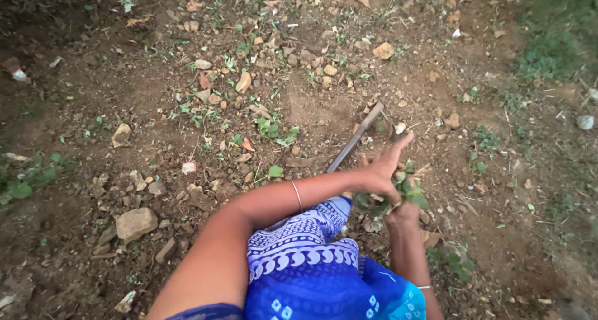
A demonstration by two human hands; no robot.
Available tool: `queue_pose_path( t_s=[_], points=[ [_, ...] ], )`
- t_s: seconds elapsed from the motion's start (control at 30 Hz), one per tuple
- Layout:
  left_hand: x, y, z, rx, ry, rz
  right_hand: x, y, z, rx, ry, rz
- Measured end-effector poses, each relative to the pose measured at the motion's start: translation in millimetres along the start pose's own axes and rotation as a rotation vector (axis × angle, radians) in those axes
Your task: The person clears small weeds and loosens soil using a hand tool. The person strikes the ground with the tool, pulls up vegetation by hand, and gathers small piles of weeds while moving across the garden area.
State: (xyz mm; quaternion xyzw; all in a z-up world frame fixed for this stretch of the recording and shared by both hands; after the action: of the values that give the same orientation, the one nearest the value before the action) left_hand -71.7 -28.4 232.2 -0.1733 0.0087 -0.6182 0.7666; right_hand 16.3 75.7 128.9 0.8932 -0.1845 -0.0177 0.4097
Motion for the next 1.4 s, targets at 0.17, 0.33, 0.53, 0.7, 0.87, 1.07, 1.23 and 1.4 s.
queue_pose_path(
  t_s=[0.17, 0.33, 0.53, 0.7, 0.87, 1.07, 1.23, 1.4],
  points=[
    [17.3, -11.5, 22.8, 0.083, 0.236, 0.084, 26.0, 3.2, -76.9, 0.038, -0.223, -0.477],
    [28.7, -28.6, -28.8, 0.307, 0.120, 0.265, 51.1, 26.1, -134.6, 0.349, -0.405, -0.146],
    [52.6, -68.2, -125.2, 0.378, 0.023, 0.664, 29.7, 109.7, -96.7, 0.707, -0.261, -0.067],
    [80.8, -108.8, -141.1, 0.510, -0.015, 0.852, 1.9, 181.3, -69.5, 1.237, -0.322, -0.327],
    [63.6, -104.3, -133.8, 0.585, 0.053, 0.854, -27.2, 316.5, -62.9, 1.586, -1.109, -0.693],
    [61.6, -126.9, -149.3, 0.338, 0.174, 0.803, -86.5, 397.5, -44.0, 1.608, -1.303, -0.635],
    [52.9, -94.4, -215.0, 0.993, -0.206, 0.741, -155.8, 183.3, 56.7, 1.604, -0.556, -0.399],
    [28.1, -61.7, -244.2, 0.266, -0.105, 0.781, -154.6, -30.5, 104.5, 1.839, 0.057, -0.050]
  ],
)
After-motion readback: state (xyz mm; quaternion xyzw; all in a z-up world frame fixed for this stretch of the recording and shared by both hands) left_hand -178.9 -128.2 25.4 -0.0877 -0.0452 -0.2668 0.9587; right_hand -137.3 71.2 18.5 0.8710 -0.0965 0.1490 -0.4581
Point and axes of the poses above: each hand's wrist, its own x-axis away from the middle knuckle, its own y-axis out of the palm, z = x × y, the point moved 2 cm from there along -x, towards the middle knuckle, and after that the axes turned 13 degrees about -z, right-handed, at the moved point
